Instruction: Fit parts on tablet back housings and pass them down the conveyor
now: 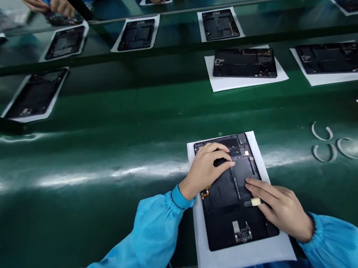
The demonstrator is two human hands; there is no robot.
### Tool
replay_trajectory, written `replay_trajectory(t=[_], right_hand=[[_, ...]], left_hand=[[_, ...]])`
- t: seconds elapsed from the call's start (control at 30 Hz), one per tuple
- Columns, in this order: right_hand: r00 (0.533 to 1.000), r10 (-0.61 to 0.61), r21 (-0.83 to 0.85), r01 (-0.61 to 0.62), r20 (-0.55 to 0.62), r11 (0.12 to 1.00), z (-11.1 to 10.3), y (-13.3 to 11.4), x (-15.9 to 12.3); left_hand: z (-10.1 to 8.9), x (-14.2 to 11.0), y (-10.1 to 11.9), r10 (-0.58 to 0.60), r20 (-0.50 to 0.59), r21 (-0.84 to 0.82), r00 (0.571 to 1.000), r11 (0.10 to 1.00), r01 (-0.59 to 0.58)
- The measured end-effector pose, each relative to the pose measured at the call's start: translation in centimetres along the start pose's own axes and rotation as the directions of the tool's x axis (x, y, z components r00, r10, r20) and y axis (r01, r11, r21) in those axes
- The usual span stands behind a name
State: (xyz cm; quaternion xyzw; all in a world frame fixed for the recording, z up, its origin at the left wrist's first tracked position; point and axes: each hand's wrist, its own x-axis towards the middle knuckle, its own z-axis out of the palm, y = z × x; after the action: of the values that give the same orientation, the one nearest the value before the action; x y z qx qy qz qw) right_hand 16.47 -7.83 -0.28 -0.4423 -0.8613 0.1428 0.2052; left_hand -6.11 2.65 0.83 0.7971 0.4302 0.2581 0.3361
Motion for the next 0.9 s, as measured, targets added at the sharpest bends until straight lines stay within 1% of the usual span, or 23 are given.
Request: replay_trajectory(t=[0.23,0.5,0.7,0.8,0.9], right_hand=[[1.000,0.000,0.013,0.000,-0.007,1.000,0.1,0.0,0.0],[1.000,-0.009,-0.013,0.009,-0.011,1.000,-0.2,-0.3,0.3],[1.000,-0.009,-0.010,0.009,-0.010,1.000,0.1,-0.4,0.6],[0.999,-0.049,-0.025,0.049,-0.015,0.998,-0.1,-0.6,0.5],[0.989,-0.143,-0.049,0.145,0.042,0.988,-0.7,-1.2,0.0]], left_hand=[[0.2,0.0,-0.1,-0.007,0.001,0.042,1.000,0.999,0.007],[0.5,-0.1,-0.2,0.011,-0.019,0.069,1.000,0.998,-0.010],[0.5,-0.2,-0.6,0.032,-0.023,0.092,0.999,0.995,-0.030],[0.4,-0.2,-0.7,0.024,-0.024,0.092,0.999,0.995,-0.022],[0.3,-0.2,-0.5,0.008,-0.013,0.092,1.000,0.996,-0.007]])
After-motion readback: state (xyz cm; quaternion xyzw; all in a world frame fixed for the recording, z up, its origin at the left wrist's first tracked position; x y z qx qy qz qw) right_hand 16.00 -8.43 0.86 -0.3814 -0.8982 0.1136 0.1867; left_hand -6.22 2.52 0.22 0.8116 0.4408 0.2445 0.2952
